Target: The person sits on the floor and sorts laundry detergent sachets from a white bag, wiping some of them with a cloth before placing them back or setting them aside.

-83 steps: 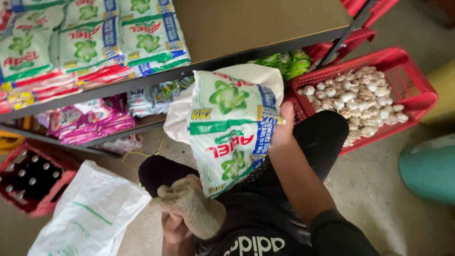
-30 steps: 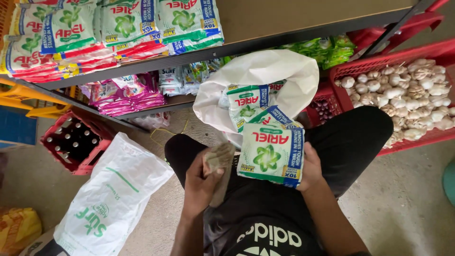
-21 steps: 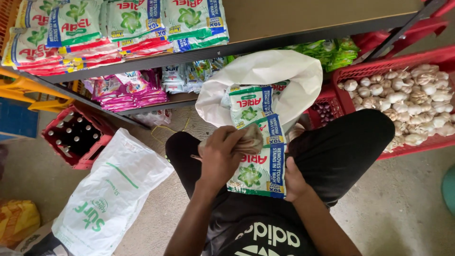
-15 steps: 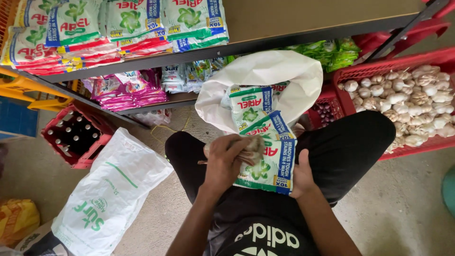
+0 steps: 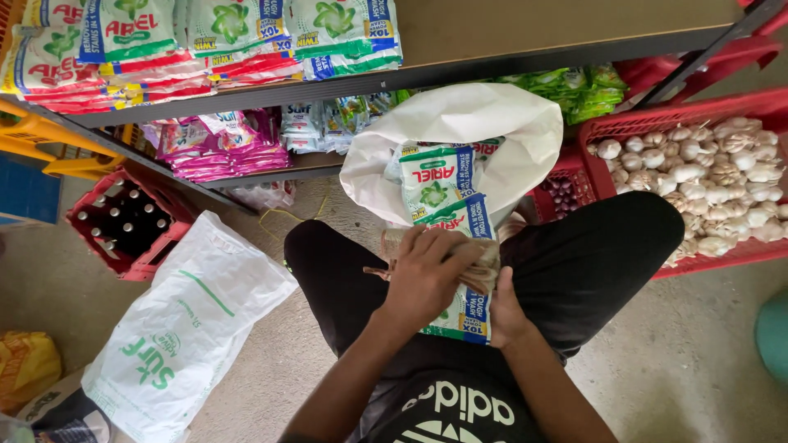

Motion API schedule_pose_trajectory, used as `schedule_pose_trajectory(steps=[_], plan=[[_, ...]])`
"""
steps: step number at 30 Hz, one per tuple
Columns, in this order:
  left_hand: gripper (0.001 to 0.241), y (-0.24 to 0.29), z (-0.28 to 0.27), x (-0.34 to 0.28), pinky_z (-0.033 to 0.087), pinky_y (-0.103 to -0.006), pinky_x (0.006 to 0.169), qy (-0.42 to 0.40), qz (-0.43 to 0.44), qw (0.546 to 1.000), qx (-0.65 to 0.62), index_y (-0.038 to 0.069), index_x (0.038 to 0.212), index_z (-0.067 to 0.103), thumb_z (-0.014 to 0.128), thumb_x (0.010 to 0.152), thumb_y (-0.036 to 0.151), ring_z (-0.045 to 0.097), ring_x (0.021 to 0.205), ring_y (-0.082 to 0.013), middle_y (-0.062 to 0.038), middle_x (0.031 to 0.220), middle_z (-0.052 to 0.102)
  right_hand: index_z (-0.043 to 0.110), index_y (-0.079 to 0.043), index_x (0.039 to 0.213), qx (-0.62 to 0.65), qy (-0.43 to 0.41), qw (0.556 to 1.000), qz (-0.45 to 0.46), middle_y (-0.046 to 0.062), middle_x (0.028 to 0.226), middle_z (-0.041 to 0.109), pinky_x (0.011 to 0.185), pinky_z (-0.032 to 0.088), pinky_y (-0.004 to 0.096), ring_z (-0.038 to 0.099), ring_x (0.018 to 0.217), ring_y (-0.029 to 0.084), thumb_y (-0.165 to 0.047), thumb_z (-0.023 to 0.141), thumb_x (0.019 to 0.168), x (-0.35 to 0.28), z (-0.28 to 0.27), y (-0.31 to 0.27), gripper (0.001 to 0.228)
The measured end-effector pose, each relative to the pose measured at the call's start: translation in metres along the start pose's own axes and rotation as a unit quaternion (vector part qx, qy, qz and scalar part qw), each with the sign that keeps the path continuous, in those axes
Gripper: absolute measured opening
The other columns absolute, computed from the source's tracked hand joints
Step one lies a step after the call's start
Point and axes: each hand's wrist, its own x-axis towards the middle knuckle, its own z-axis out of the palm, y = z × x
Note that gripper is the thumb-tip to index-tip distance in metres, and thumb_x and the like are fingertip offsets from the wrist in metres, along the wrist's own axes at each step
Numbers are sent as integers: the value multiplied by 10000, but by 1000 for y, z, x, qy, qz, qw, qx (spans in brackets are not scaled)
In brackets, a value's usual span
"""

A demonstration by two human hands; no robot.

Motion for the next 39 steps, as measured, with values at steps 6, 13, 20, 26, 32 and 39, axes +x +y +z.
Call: schedule_pose_trajectory(steps=[6,13,20,26,32,39], plan=[[280,-25,-7,-11,463,-424,962,13,-33,999,23,231,1209,709,645,941,179,658,1079,-268,-48,1150,655,500,-11,1466,26,-37,999,-3,278,1413,591,1122,359,700,607,1230,487,-973,336,772,1,1,-9,1197],[235,3,-10,-51,445,-374,850,-4,-17,1000,0,261,1146,729,534,1026,211,651,1018,-273,-60,1105,649,469,-34,1504,62,-17,996,-57,283,1411,588,1088,398,683,611,1217,478,-955,385,779,-3,49,-33,1175],[387,1,-23,-75,428,-406,935,-96,-45,993,-42,185,1189,740,709,814,96,588,1102,-265,-48,1217,639,317,-70,1604,98,-123,987,-46,270,1543,457,1108,428,573,506,1360,444,-880,325,892,-11,59,-32,1078],[217,-24,-5,-40,441,-378,894,59,-7,998,7,232,1066,743,528,1040,216,644,1020,-286,-59,1112,671,487,-55,1486,37,37,999,-9,287,1369,607,1093,375,723,616,1185,480,-953,364,785,-1,18,-15,1145],[246,-13,0,-31,457,-391,854,92,-58,994,-2,209,1141,728,530,1013,138,647,993,-307,-73,1125,652,455,-59,1515,43,141,989,19,262,1430,539,1157,323,701,530,1252,484,-964,309,725,-5,69,-25,1210],[221,8,1,-69,451,-400,878,55,-31,998,-1,244,1085,756,576,992,157,656,1002,-300,-70,1096,672,514,-77,1484,62,110,992,-3,263,1389,587,1129,366,678,582,1217,456,-976,355,728,2,104,-43,1186]])
